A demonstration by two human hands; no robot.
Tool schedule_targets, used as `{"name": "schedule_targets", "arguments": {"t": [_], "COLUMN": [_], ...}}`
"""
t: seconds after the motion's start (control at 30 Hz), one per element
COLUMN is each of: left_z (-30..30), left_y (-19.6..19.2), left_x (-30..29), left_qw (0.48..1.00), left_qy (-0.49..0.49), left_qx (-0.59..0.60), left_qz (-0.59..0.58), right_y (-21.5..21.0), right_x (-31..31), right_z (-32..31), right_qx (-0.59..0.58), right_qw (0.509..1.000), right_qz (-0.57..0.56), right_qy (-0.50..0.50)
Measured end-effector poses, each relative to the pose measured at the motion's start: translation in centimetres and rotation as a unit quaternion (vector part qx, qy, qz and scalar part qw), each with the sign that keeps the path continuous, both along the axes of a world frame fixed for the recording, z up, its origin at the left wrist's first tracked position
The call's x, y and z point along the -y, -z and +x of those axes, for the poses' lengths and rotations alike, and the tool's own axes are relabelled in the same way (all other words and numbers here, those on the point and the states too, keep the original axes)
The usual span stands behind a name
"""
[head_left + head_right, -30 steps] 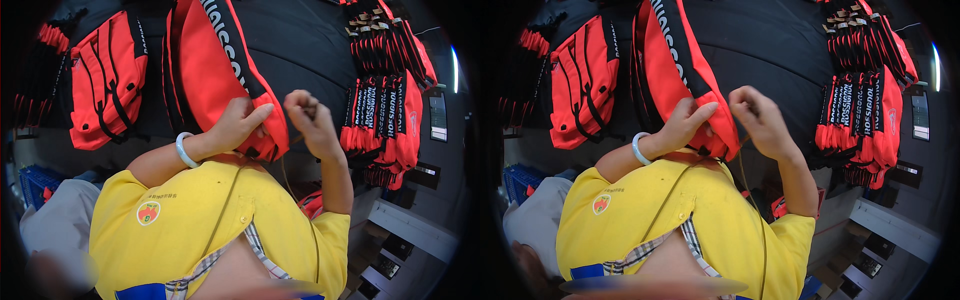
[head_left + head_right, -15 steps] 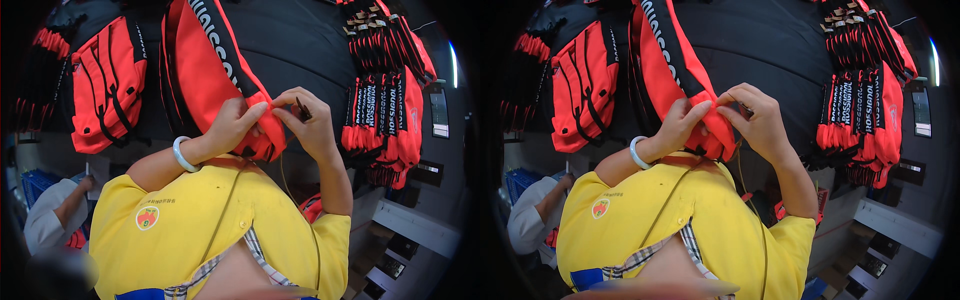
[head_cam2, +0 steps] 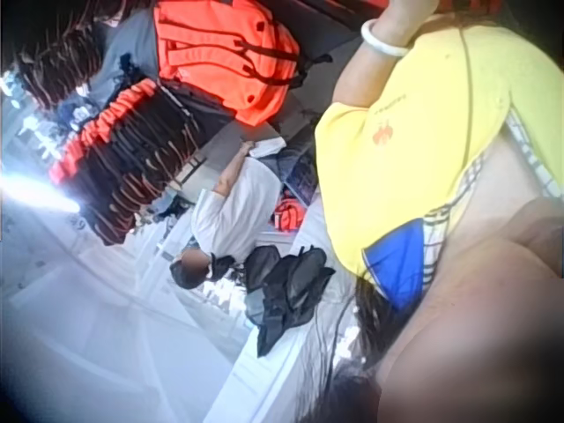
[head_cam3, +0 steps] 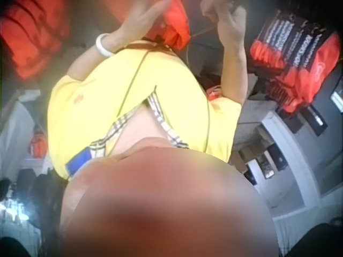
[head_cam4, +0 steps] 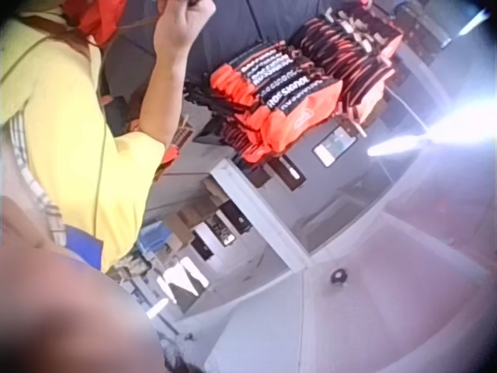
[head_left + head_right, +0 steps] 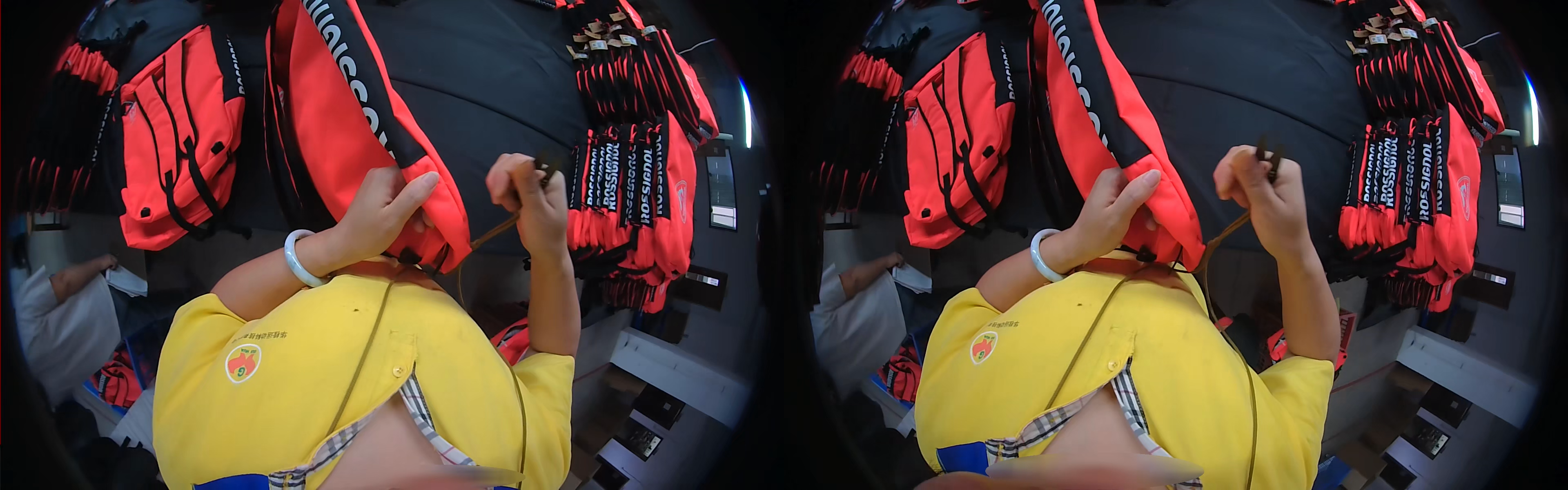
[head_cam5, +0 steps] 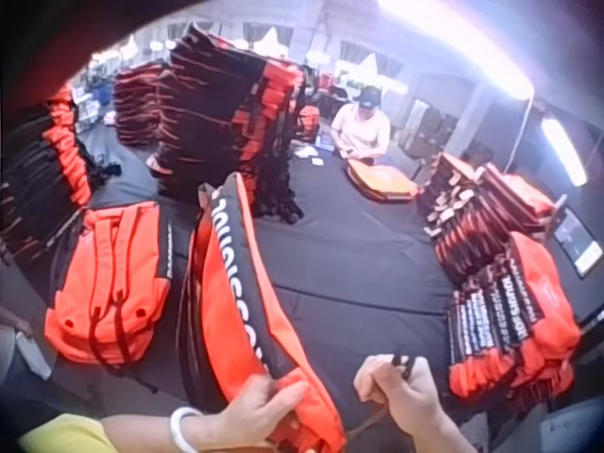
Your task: Inspecting, cleaning, and packing red bags in a factory production line.
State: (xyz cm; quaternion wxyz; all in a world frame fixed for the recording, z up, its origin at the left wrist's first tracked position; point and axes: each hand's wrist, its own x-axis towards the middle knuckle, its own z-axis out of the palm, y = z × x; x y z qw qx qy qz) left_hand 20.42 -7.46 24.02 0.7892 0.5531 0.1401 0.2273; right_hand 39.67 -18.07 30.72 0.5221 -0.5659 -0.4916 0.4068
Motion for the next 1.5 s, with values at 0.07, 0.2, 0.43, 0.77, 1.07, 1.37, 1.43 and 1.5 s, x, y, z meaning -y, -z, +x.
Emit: {"name": "schedule_targets", "arguments": {"t": [0.07,0.2,0.43,0.77,1.07,1.37,1.43,1.5], "left_z": [0.2,0.4,0.3,-0.7,-0.4,-0.1,-0.1,-0.1], "left_y": [-0.1,-0.2,0.1,-0.1,0.3,0.1,0.5,0.2], "left_x": [0.1,0.0,-0.1,-0.4,-0.5,-0.5,-0.6,-0.4], "left_qw": [1.0,1.0,0.999,0.992,0.993,0.994,0.994,0.994], "left_qy": [-0.001,-0.004,0.026,0.098,0.093,0.086,0.099,0.09], "left_qx": [0.001,0.003,-0.029,-0.037,-0.058,-0.051,-0.045,-0.047], "left_qz": [-0.001,-0.005,0.02,-0.065,-0.048,-0.05,-0.034,-0.039], "right_y": [-0.1,-0.4,1.6,3.2,-2.7,-2.9,-3.0,-3.2], "right_x": [-0.1,-0.2,-0.5,0.4,0.6,-0.1,-0.2,-0.3], "right_z": [-2.1,-4.0,-2.8,-2.4,-1.9,-1.8,-1.8,-2.0], "right_qx": [0.076,0.06,0.036,-0.163,0.558,0.654,0.665,0.673], "right_qw": [0.991,0.987,0.991,0.971,0.826,0.748,0.738,0.731], "right_qz": [-0.066,-0.115,-0.127,-0.17,0.072,0.105,0.115,0.11], "right_qy": [0.091,0.095,-0.024,-0.036,0.005,-0.021,-0.019,-0.024]}}
